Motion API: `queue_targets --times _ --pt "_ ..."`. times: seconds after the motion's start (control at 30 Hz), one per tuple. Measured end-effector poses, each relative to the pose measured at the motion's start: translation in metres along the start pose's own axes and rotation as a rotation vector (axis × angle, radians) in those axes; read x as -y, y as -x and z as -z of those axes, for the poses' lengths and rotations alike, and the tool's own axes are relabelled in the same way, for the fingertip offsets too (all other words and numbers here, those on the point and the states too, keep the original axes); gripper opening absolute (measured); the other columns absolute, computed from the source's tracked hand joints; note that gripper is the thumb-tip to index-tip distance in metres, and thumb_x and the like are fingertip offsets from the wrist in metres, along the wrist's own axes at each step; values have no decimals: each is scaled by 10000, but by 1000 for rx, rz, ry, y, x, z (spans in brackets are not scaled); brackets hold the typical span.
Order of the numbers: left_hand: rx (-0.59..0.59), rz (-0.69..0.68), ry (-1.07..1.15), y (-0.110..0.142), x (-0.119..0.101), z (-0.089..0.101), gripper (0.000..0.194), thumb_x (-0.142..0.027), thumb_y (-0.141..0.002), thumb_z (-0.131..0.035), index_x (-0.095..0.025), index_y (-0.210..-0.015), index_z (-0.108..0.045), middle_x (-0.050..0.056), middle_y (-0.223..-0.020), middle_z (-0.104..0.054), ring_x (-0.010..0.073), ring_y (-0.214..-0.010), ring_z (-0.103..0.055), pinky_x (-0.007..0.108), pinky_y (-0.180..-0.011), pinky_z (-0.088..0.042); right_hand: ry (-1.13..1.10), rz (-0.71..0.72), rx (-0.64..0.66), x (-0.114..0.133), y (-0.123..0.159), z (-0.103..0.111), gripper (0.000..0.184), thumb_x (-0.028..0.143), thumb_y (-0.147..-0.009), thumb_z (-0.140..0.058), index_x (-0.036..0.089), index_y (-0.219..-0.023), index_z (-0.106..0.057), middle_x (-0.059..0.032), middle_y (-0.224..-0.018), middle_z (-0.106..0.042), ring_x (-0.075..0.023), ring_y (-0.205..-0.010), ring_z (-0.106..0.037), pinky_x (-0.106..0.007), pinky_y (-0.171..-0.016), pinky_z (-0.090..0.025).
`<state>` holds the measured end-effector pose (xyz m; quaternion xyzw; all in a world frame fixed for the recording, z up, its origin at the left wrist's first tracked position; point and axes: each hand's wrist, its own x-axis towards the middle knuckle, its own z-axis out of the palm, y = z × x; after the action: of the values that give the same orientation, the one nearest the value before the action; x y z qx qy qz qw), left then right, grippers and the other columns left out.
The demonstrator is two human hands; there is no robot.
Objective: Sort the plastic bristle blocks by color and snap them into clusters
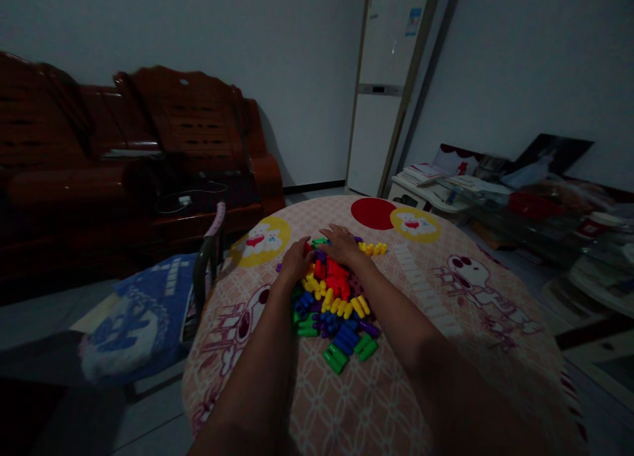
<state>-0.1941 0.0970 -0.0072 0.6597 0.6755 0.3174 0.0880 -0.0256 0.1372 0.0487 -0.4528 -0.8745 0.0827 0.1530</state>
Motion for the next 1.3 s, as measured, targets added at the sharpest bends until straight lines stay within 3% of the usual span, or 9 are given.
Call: queue_targets --times 0.2,0.43,0.53,0.63,0.7,0.8,1.0,1.13,1.3 --pt "11 16 10 0 2 -1 521 -189 -900 -549 -125 -1414 -500 172 -1338 -626 269 -1230 -600 407 -1074 -457 48 -17 191 3 1 6 317 395 -911 -610 184 -1111 -736 -118 -1129 -730 -277 -1135 -602 -360 -948 -441" --pt "-15 35 4 1 -2 0 489 -196 -907 -533 -141 -1392 -527 169 -1298 -652 277 -1196 -623 428 -1060 -470 -305 138 149 -13 85 20 204 320 -884 -641 178 -941 -776 -49 -933 -757 -188 -881 -670 -281 -810 -456" --pt "-1 43 -1 1 -4 2 503 -182 -901 -537 -139 -1402 -522 169 -1305 -651 276 -1208 -621 421 -1074 -464 -339 172 126 -5 126 29 258 369 -895 -648 185 -1038 -758 -65 -1021 -740 -214 -984 -648 -321 -896 -453" --pt "13 57 1 1 -6 4 519 -180 -896 -542 -134 -1413 -517 171 -1312 -648 279 -1215 -621 411 -1074 -468 -298 313 169 12 158 32 512 478 -836 -722 214 -1270 -659 -100 -1230 -671 -249 -1133 -581 -380 -996 -423" --pt "6 62 11 1 -5 4 513 -180 -895 -540 -138 -1406 -526 167 -1316 -649 279 -1215 -621 412 -1073 -469 -189 430 191 24 170 27 692 494 -778 -779 250 -1388 -561 -126 -1425 -542 -295 -1291 -471 -460 -1096 -338" --pt "2 43 53 0 -2 3 496 -191 -899 -526 -145 -1392 -540 158 -1344 -637 280 -1245 -602 419 -1089 -454 -7 482 157 37 167 12 705 398 -781 -787 262 -1417 -514 -144 -1535 -409 -332 -1398 -340 -554 -1159 -201" --pt "63 -9 284 -3 -3 8 530 -270 -856 -570 -152 -1373 -563 135 -1292 -667 268 -1164 -639 416 -1040 -490 81 130 -44 17 117 -6 362 249 -854 -667 160 -1204 -639 -162 -1277 -578 -285 -1197 -507 -445 -1026 -406" --pt "251 -106 506 0 -24 18 618 -366 -825 -615 -120 -1388 -550 158 -1220 -694 265 -1049 -682 397 -901 -561 -26 -79 -193 -21 103 -7 286 317 -893 -634 167 -1135 -662 -132 -1156 -642 -249 -1111 -563 -392 -983 -443" --pt "542 -241 600 11 -67 27 544 -353 -883 -550 -221 -1411 -543 109 -1306 -668 248 -1146 -645 388 -933 -554 -257 -252 -282 -59 113 5 253 326 -902 -576 182 -1065 -705 -100 -1090 -711 -226 -1036 -629 -349 -947 -458"
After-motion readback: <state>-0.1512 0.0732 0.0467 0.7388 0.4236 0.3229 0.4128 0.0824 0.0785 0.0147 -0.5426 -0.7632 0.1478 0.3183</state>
